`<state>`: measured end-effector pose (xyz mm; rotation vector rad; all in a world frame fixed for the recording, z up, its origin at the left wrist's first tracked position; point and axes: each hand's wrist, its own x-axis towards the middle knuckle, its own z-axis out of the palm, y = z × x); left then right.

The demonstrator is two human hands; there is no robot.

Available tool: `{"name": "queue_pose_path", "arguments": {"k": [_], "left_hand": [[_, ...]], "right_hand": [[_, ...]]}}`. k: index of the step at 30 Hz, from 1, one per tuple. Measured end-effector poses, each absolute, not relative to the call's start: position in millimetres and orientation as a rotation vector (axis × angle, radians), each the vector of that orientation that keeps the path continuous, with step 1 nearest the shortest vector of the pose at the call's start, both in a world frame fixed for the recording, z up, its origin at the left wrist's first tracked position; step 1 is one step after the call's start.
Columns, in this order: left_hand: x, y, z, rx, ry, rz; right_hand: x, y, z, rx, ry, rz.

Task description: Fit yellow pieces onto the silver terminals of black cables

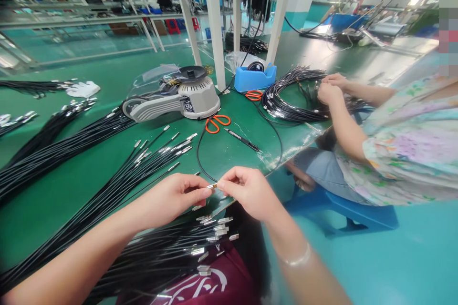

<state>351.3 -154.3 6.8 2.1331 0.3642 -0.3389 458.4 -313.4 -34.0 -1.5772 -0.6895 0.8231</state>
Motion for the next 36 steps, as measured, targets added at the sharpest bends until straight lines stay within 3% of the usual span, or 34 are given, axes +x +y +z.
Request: {"name": "queue_pose_path", "arguments": {"k": [31,36], "left_hand": [[335.8,-189.1,-9.4,2.422,0.145,-0.171],[314.9,-153.6,-18.6,2.643,0.346,0.191]], "right_hand": [[450.9,-334.8,-40.3,-1.753,-0.808,0.893],[462.8,-359.5,-40.2,-1.939,-1.069,1.037]]}}
